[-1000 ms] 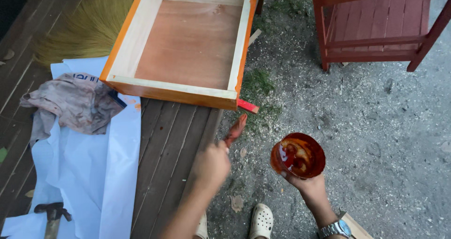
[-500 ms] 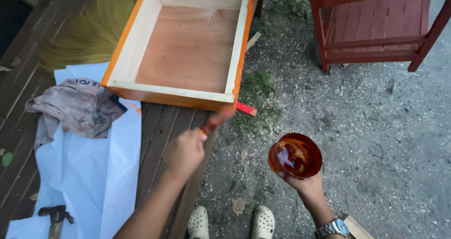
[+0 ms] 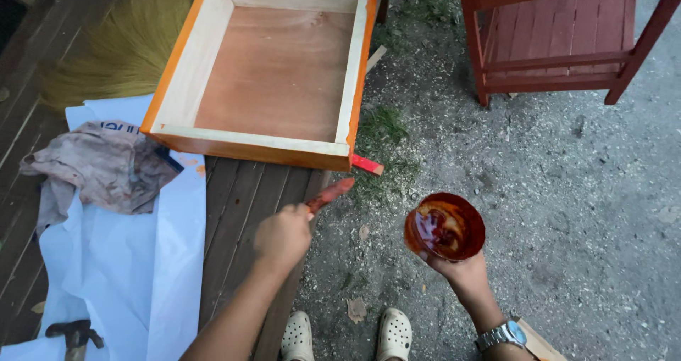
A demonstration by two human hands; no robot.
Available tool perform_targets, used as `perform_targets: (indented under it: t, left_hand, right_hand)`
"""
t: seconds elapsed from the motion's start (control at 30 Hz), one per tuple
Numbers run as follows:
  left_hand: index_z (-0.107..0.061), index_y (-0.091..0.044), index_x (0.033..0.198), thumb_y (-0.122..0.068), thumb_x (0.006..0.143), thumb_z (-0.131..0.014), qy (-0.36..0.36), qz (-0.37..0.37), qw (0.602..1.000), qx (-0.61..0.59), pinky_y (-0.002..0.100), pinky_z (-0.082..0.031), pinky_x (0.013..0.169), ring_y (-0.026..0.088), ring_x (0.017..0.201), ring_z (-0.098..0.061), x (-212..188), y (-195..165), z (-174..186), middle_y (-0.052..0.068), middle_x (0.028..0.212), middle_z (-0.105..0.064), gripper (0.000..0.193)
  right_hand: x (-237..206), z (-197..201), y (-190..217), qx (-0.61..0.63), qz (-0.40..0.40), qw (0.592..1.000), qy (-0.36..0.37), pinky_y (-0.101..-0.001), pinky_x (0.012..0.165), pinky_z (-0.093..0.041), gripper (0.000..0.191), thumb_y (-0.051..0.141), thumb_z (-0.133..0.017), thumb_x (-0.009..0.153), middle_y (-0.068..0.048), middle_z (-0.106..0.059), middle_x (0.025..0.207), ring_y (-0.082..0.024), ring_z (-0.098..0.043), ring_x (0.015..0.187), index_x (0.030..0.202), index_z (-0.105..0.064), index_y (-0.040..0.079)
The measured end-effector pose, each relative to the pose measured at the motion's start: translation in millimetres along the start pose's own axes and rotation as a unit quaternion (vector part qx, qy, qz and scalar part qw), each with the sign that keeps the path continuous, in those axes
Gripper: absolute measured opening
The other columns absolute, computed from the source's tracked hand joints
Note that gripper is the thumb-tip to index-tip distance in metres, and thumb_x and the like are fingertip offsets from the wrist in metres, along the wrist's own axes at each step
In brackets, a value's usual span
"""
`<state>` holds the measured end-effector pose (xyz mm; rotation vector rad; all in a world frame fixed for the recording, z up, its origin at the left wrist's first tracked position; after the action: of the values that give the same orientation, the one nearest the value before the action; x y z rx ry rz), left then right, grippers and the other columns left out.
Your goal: The person paints the edges and interior surfaces of a small wooden box with orange paint using a brush. They repeatedly dip the brush into a small container of paint and apply it to the box's sides and corners while holding the container in the other hand.
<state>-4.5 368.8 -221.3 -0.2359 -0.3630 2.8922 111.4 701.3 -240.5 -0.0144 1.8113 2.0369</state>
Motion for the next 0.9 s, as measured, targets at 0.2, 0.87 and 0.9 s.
perform_targets:
  t: [0.2,0.87,0.9]
  left_hand:
    - [-0.07,-0.009,0.094,-0.024,0.095,-0.06,-0.018,-0.061,0.997,0.034,0.05,-0.059,0.064,0.036,0.073,-0.074,49.8,-18.8,-4.9,0.016,0.087,-0.073,0.018]
    - [-0.074,-0.015,0.09,-0.036,0.099,-0.055,-0.036,0.048,0.998,-0.036,0.052,-0.057,0.07,0.034,0.085,-0.074,71.0,-9.9,85.4,0.012,0.088,-0.075,0.03]
    - [-0.075,-0.014,0.093,-0.039,0.102,-0.053,-0.018,0.054,0.997,-0.049,0.052,-0.057,0.072,0.034,0.087,-0.075,76.3,-13.5,81.3,0.013,0.089,-0.075,0.035]
  right_hand:
    - [-0.6,-8.5,13.8,0.001,0.024,0.999,-0.028,-0.0387,0.103,-0.052,0.085,0.01,-0.09,0.06,-0.009,-0.066,0.132,-0.021,-0.064,0.12,0.137,-0.054,0.004]
    - [-8.3,-68.4,63.1,0.025,0.062,0.997,-0.046,-0.0382,0.104,-0.051,0.082,0.009,-0.088,0.063,-0.009,-0.067,0.133,-0.02,-0.064,0.121,0.138,-0.056,0.003]
    - [-7.9,-73.6,65.3,0.021,0.056,0.997,-0.047,-0.0382,0.104,-0.051,0.081,0.01,-0.088,0.063,-0.009,-0.067,0.133,-0.02,-0.065,0.121,0.138,-0.056,0.003]
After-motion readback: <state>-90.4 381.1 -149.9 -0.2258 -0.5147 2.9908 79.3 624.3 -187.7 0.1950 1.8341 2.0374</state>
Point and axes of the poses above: each hand's wrist, its own x-axis towards the middle knuckle, its own z-axis out of the back of the hand, y = z × x, the point moved 7 cm from there along x, towards the middle knuckle
